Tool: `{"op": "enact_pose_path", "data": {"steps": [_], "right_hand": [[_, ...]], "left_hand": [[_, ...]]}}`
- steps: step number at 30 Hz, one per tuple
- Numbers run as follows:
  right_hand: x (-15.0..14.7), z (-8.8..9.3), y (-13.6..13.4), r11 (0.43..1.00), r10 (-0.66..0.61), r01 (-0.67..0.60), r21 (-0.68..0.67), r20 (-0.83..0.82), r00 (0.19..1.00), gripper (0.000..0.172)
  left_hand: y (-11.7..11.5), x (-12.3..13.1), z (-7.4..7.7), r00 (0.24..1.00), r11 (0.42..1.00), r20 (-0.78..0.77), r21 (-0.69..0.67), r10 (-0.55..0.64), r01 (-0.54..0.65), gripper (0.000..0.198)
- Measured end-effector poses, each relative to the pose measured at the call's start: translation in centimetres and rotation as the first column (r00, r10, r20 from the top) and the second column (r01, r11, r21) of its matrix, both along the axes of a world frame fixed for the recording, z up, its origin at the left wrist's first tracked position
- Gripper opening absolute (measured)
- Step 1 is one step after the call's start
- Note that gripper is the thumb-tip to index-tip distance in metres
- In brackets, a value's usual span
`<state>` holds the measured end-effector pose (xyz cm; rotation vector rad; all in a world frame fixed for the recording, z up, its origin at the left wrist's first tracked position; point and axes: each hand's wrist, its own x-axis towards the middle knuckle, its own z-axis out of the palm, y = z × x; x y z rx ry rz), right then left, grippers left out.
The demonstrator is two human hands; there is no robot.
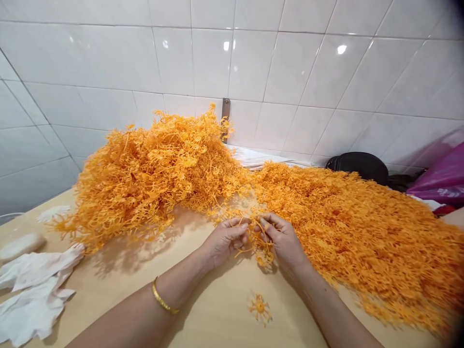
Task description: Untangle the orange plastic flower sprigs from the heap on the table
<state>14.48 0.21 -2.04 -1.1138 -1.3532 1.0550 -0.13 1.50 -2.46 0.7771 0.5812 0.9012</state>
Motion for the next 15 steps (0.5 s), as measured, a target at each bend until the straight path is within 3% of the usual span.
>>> {"op": "enact_pose_path", "data": {"steps": [4,7,11,15], "right_hand": [[-0.3,0.3,-0.4,0.992,0.120,-0.120,-0.021,-0.039,0.992,0.018],[-0.5,0.7,-0.7,0.987,0.157,-0.158,-0.033,-0.037,0.987,0.018],[-1.0,1.1,-1.3,0.988,0.147,-0.154,0.031,0.160,0.976,0.016],[-1.7,1.3,-1.7,0.970,0.088,-0.164,0.178,0.374,0.923,0.018]], "left_hand": [[-0.3,0.2,0.0,1.000,1.000,0.003,0.022,0.009,-0.009,0.039],[-0.1,0.1,0.0,1.000,1.000,0.031,-0.003,-0.004,0.004,0.029],[0.5,-0.4,-0.1,0.990,0.989,0.139,-0.142,-0.024,0.044,0.012],[0.6,-0.5,-0.2,0.986,0.975,0.165,-0.221,0.033,0.004,0.015]]}}
